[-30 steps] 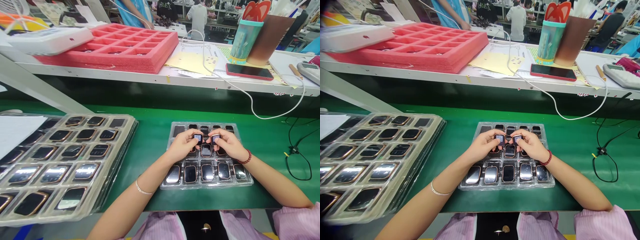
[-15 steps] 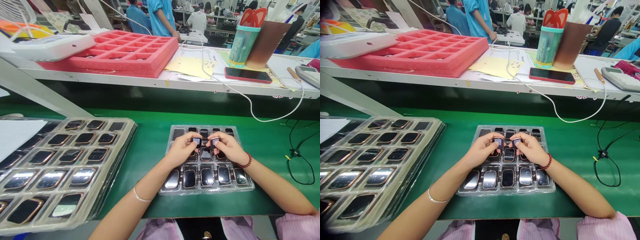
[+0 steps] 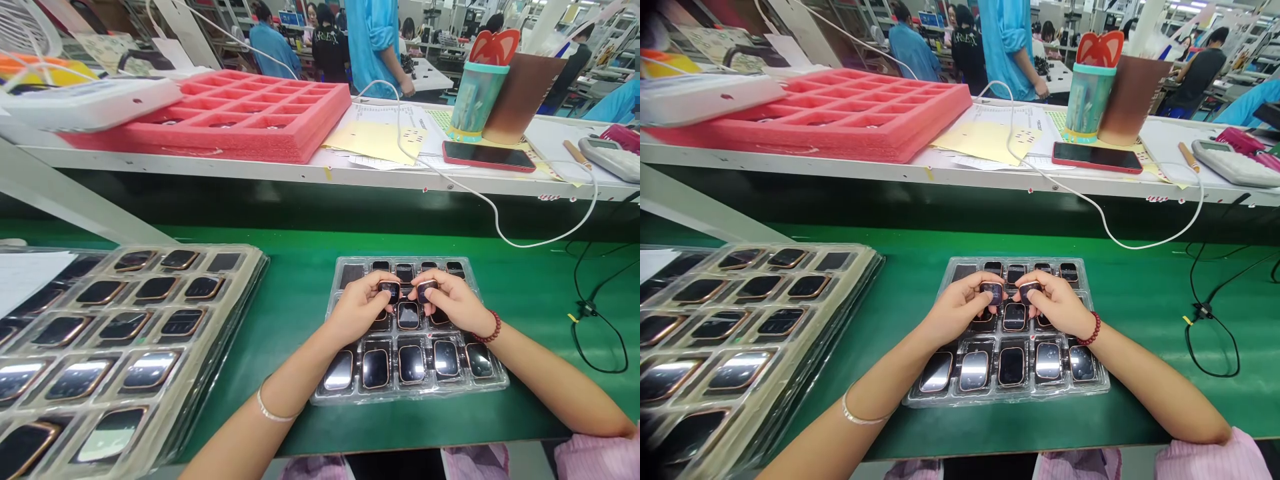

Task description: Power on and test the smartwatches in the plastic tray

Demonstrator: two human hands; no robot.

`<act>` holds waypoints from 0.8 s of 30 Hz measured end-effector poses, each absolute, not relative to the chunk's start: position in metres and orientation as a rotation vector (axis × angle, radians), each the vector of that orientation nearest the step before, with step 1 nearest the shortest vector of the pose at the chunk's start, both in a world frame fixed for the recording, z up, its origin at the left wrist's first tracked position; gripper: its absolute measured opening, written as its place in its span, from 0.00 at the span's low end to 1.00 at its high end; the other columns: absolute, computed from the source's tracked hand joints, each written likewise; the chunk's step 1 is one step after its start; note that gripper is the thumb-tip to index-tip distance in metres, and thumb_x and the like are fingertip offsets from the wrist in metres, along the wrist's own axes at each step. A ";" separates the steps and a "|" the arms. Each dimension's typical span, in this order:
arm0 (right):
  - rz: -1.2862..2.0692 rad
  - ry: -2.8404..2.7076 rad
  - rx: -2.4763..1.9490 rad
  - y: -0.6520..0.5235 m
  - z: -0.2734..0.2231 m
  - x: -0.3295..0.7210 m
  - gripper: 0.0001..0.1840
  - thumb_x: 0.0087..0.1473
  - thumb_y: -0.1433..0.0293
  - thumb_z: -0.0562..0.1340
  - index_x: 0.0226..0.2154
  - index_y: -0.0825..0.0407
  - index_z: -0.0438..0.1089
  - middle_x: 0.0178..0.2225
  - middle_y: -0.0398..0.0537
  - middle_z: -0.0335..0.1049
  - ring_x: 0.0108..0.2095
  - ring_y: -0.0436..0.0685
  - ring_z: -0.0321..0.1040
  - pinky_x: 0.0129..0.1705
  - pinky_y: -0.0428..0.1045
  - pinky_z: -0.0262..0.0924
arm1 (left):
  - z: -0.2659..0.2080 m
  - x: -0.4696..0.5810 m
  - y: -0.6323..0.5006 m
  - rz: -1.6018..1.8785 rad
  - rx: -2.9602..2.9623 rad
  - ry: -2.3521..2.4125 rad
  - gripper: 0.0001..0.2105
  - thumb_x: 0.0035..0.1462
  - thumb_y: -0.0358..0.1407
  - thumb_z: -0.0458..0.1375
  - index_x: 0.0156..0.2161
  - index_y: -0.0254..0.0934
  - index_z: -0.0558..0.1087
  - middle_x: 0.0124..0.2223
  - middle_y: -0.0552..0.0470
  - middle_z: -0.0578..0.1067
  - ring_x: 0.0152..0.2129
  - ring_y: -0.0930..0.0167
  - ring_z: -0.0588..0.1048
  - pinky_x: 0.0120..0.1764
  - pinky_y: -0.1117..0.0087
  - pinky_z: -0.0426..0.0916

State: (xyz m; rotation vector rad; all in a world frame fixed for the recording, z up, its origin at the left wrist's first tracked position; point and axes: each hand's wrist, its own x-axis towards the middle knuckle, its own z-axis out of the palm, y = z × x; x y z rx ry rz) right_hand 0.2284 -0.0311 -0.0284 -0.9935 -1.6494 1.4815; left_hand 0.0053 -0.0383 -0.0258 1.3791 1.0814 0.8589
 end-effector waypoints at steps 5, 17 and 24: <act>1.474 -1.662 -0.986 -0.030 -0.029 0.229 0.11 0.61 0.67 0.61 0.45 0.54 0.70 0.39 0.52 0.80 0.24 0.47 0.71 0.30 0.46 0.71 | -0.025 0.005 -0.039 0.889 1.381 1.057 0.12 0.56 0.34 0.56 0.45 0.34 0.73 0.38 0.49 0.78 0.26 0.73 0.76 0.27 0.73 0.68; 1.419 -1.649 -0.968 -0.028 -0.026 0.232 0.19 0.63 0.54 0.62 0.43 0.53 0.71 0.35 0.50 0.79 0.22 0.48 0.69 0.27 0.46 0.69 | -0.029 0.004 -0.037 0.975 1.342 1.055 0.14 0.57 0.40 0.60 0.45 0.33 0.73 0.38 0.47 0.79 0.25 0.73 0.77 0.25 0.74 0.66; 1.353 -1.736 -0.923 -0.027 -0.028 0.231 0.22 0.57 0.67 0.66 0.53 0.50 0.65 0.42 0.50 0.76 0.35 0.53 0.72 0.32 0.47 0.69 | -0.033 0.006 -0.037 1.018 1.346 0.989 0.19 0.52 0.28 0.60 0.50 0.36 0.71 0.43 0.48 0.78 0.33 0.72 0.78 0.37 0.70 0.73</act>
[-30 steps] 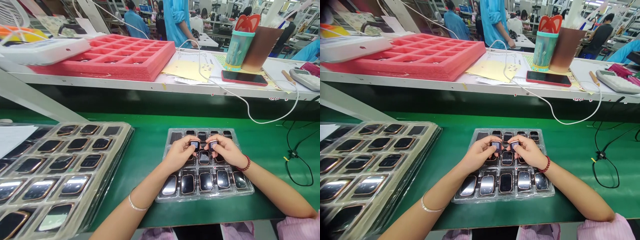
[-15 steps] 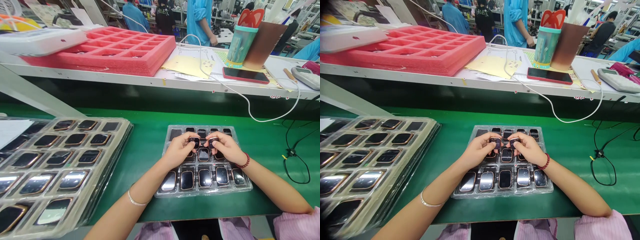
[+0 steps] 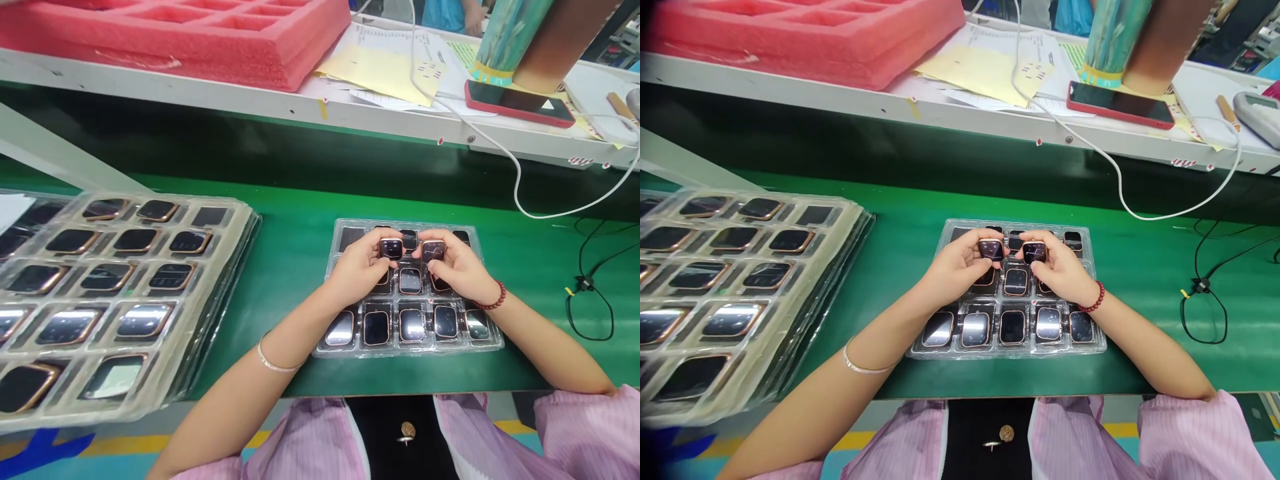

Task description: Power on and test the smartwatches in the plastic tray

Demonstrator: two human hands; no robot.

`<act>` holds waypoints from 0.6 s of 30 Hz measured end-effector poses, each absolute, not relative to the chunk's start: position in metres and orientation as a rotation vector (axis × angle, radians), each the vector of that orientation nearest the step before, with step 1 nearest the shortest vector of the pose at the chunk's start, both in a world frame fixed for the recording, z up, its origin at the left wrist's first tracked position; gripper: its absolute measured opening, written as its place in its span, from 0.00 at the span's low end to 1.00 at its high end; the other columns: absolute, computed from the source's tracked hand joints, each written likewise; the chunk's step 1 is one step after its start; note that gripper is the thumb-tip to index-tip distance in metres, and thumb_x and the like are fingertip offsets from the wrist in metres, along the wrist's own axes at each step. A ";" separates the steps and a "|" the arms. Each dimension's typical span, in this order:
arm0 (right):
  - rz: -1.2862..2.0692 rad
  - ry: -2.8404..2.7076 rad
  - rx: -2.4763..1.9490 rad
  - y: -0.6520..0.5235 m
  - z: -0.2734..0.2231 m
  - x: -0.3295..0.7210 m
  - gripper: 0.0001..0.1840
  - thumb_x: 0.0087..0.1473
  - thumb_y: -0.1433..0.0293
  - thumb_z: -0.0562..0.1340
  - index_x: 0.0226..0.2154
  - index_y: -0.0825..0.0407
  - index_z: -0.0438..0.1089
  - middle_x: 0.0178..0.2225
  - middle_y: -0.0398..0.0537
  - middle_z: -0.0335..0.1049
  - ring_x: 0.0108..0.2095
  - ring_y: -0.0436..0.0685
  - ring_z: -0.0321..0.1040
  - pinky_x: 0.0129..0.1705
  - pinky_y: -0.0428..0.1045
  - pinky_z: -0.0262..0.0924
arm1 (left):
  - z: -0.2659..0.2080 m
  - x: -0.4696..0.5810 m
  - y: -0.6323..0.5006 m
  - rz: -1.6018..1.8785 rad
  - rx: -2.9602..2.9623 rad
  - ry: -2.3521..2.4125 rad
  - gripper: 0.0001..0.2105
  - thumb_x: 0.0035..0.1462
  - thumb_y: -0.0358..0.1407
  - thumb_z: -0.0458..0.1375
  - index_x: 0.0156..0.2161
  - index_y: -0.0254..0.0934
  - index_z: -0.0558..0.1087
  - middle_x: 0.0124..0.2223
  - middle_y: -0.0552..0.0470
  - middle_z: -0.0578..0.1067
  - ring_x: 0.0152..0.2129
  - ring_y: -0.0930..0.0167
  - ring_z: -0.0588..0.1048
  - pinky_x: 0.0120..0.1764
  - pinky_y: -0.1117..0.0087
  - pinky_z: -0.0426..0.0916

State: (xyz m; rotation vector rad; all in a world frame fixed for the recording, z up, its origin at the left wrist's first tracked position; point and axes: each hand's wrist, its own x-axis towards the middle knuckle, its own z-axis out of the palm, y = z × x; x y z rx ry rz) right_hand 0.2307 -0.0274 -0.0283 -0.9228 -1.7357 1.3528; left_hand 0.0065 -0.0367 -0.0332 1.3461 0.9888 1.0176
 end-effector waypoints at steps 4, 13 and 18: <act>1.417 -1.720 -0.972 -0.029 -0.026 0.230 0.19 0.60 0.68 0.60 0.54 0.50 0.65 0.44 0.51 0.75 0.32 0.52 0.71 0.31 0.48 0.69 | -0.033 0.006 -0.038 0.988 1.396 1.015 0.15 0.53 0.31 0.62 0.47 0.35 0.72 0.41 0.48 0.78 0.34 0.70 0.77 0.37 0.69 0.72; 1.392 -1.742 -0.945 -0.029 -0.026 0.232 0.18 0.55 0.72 0.63 0.49 0.51 0.66 0.41 0.50 0.76 0.33 0.52 0.72 0.32 0.48 0.69 | -0.033 0.006 -0.038 0.978 1.406 1.029 0.19 0.53 0.28 0.56 0.52 0.35 0.71 0.45 0.47 0.79 0.34 0.72 0.76 0.36 0.72 0.71; 1.424 -1.781 -0.944 -0.029 -0.029 0.232 0.19 0.58 0.73 0.59 0.53 0.51 0.67 0.45 0.51 0.75 0.32 0.51 0.73 0.32 0.48 0.71 | -0.031 0.007 -0.038 0.958 1.386 1.029 0.14 0.52 0.33 0.60 0.45 0.33 0.72 0.41 0.46 0.78 0.31 0.71 0.75 0.34 0.69 0.72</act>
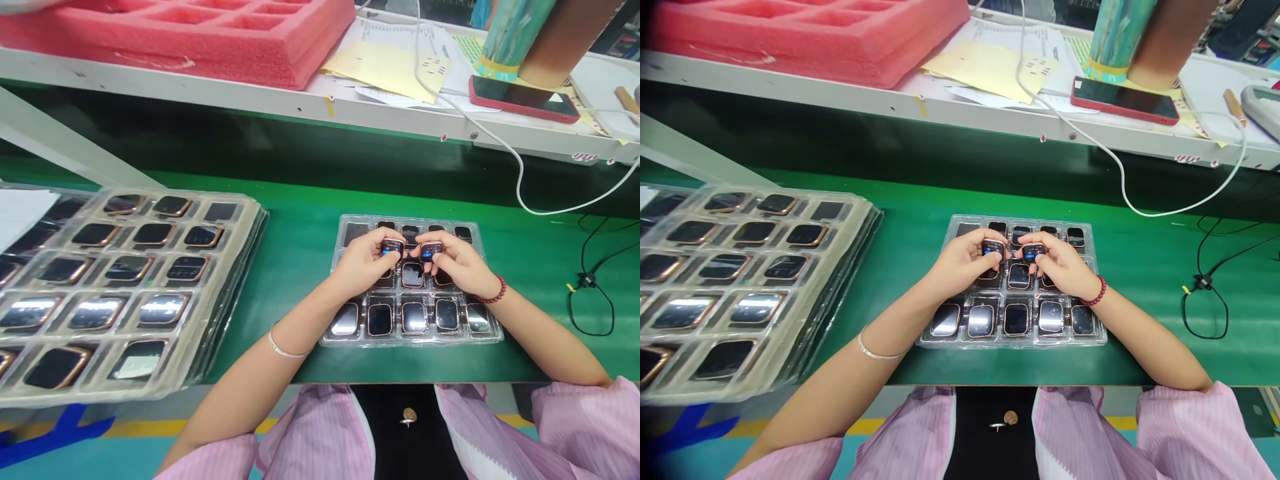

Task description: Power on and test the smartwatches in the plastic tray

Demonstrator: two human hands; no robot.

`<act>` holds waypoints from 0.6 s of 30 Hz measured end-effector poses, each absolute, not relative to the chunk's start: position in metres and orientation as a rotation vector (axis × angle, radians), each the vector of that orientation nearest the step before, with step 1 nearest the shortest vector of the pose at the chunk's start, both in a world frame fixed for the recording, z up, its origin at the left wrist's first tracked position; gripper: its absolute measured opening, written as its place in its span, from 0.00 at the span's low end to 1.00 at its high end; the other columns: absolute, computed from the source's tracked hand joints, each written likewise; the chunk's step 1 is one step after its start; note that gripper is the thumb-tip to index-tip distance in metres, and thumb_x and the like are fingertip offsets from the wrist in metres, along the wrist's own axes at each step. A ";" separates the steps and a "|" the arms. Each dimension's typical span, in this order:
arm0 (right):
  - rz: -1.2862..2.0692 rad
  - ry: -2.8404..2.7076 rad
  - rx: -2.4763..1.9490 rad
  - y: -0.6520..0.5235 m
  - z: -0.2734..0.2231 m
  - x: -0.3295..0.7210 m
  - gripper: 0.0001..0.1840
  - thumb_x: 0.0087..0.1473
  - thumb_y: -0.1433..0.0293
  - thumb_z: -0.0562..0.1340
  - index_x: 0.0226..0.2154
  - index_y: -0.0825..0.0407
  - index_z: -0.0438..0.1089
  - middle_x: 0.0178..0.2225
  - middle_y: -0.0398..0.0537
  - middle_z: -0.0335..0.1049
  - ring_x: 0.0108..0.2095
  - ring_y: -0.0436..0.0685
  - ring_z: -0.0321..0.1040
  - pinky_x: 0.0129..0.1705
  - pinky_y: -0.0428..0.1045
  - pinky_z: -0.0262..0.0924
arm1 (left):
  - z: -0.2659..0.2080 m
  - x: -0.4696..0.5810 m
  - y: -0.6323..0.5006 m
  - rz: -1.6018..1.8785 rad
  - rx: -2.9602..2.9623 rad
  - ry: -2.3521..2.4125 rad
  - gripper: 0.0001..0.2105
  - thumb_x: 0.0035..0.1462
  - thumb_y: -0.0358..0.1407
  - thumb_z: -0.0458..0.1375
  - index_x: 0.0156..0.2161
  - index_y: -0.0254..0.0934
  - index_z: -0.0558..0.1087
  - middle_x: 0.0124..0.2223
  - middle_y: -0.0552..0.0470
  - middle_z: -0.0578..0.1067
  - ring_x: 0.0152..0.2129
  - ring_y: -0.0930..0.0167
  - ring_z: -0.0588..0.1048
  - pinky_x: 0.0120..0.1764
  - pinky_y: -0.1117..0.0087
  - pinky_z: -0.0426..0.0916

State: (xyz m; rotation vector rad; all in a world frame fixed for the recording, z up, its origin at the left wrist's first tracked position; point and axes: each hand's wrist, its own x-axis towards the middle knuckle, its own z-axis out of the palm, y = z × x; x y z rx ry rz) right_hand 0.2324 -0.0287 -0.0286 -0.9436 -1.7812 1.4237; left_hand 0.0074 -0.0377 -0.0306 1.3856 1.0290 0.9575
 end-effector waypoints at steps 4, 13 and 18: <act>1.417 -1.795 -0.954 -0.029 -0.029 0.233 0.22 0.56 0.73 0.62 0.54 0.51 0.66 0.46 0.52 0.75 0.33 0.52 0.74 0.35 0.50 0.73 | -0.032 0.007 -0.038 0.951 1.411 1.020 0.19 0.50 0.31 0.62 0.49 0.34 0.70 0.43 0.46 0.78 0.34 0.70 0.77 0.35 0.71 0.71; 1.477 -1.672 -0.957 -0.027 -0.030 0.235 0.18 0.64 0.59 0.58 0.49 0.53 0.69 0.40 0.54 0.79 0.27 0.51 0.72 0.31 0.49 0.71 | -0.036 0.005 -0.036 0.939 1.367 1.027 0.16 0.60 0.40 0.58 0.51 0.35 0.72 0.39 0.47 0.79 0.28 0.72 0.77 0.30 0.73 0.68; 1.455 -1.703 -0.967 -0.025 -0.032 0.235 0.19 0.57 0.63 0.65 0.49 0.52 0.68 0.41 0.51 0.78 0.27 0.50 0.71 0.31 0.48 0.70 | -0.036 0.006 -0.035 0.916 1.400 1.006 0.16 0.58 0.36 0.59 0.51 0.35 0.72 0.41 0.48 0.79 0.30 0.71 0.78 0.31 0.73 0.69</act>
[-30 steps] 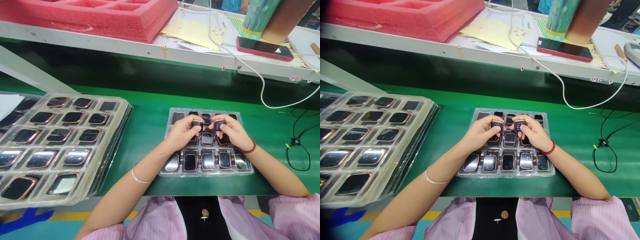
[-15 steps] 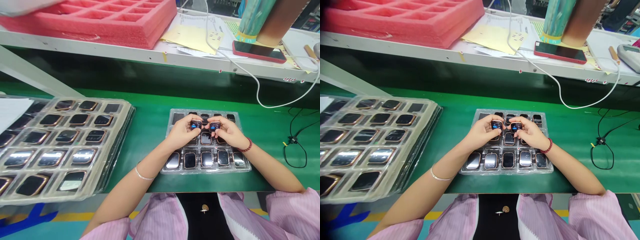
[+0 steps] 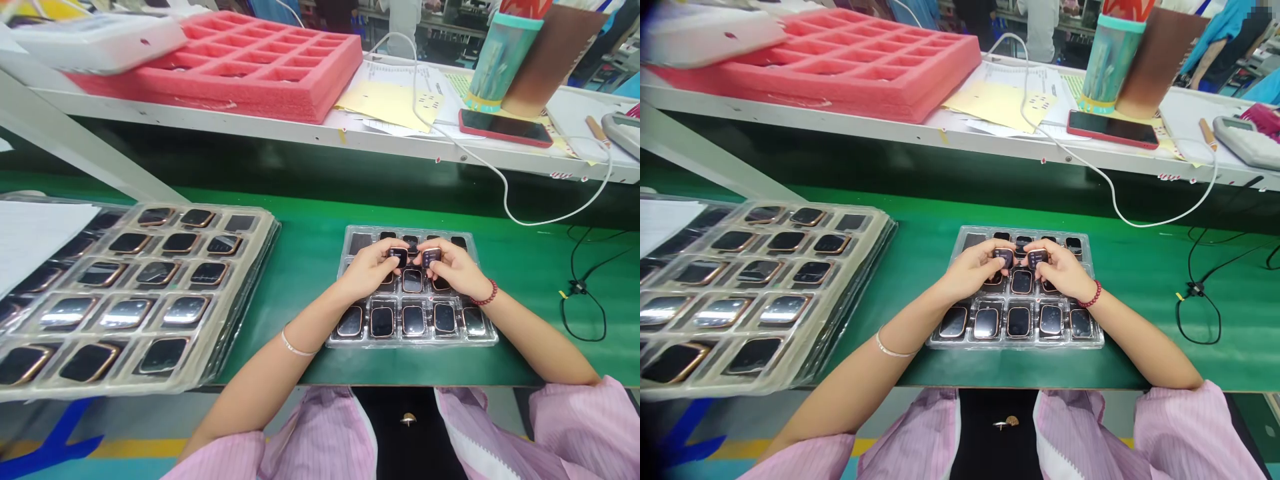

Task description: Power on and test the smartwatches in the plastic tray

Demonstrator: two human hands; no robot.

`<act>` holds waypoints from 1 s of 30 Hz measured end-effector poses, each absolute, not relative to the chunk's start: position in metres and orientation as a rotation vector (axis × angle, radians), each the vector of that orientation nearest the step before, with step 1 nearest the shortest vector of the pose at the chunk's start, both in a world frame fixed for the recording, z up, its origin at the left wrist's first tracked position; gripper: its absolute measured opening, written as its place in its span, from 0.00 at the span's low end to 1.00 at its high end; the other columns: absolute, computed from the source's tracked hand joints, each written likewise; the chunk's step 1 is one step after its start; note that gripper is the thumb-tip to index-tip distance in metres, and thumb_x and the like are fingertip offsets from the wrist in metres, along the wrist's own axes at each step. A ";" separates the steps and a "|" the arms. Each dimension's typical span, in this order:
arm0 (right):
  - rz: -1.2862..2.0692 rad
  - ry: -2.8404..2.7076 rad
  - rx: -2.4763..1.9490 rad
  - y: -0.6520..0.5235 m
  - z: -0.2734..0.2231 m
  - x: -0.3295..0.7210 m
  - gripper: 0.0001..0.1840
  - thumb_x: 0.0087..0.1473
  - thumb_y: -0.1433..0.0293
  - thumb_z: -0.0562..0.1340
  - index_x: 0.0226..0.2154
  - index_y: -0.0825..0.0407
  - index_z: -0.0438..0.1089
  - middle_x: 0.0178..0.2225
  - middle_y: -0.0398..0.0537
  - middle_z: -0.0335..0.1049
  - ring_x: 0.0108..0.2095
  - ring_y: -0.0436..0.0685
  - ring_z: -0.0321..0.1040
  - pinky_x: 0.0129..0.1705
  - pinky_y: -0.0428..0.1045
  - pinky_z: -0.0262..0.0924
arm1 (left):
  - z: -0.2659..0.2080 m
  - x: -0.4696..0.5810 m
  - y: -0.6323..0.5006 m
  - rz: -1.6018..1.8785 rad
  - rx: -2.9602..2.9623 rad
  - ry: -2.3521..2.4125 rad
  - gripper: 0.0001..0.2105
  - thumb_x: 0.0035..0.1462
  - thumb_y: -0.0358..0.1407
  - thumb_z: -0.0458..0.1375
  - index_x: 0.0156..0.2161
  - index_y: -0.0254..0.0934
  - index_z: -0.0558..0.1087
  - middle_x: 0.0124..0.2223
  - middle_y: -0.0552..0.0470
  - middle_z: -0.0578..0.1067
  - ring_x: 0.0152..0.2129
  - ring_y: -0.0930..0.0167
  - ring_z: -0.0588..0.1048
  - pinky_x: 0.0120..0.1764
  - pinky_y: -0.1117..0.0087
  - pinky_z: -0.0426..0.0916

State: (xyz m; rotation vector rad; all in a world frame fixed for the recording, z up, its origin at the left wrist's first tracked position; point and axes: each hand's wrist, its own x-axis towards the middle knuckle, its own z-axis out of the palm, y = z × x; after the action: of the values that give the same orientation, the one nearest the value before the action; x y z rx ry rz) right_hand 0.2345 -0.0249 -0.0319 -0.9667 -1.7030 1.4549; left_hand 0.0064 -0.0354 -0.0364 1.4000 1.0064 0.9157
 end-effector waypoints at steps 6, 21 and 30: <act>1.461 -1.676 -0.974 -0.024 -0.033 0.234 0.20 0.57 0.59 0.66 0.47 0.52 0.69 0.37 0.50 0.78 0.25 0.49 0.69 0.29 0.47 0.69 | -0.038 0.008 -0.033 0.956 1.420 1.015 0.20 0.54 0.35 0.61 0.53 0.35 0.72 0.44 0.46 0.79 0.29 0.72 0.78 0.31 0.73 0.70; 1.401 -1.728 -0.962 -0.020 -0.033 0.234 0.22 0.50 0.71 0.65 0.49 0.51 0.66 0.42 0.51 0.77 0.28 0.50 0.73 0.29 0.48 0.70 | -0.045 0.009 -0.028 1.014 1.611 0.982 0.23 0.47 0.24 0.56 0.50 0.35 0.75 0.45 0.46 0.80 0.37 0.68 0.78 0.43 0.67 0.74; 1.464 -1.688 -0.963 -0.021 -0.036 0.233 0.18 0.60 0.58 0.63 0.45 0.54 0.70 0.36 0.51 0.79 0.25 0.49 0.72 0.27 0.46 0.69 | -0.035 0.009 -0.032 0.882 1.502 0.982 0.13 0.57 0.37 0.56 0.44 0.34 0.76 0.37 0.49 0.78 0.24 0.73 0.76 0.29 0.72 0.70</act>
State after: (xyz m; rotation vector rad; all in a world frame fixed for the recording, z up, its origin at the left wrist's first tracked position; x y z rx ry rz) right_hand 0.2332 -0.0206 -0.0359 -0.9635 -1.6876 1.4636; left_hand 0.0088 -0.0324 -0.0349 1.5023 0.9823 0.8823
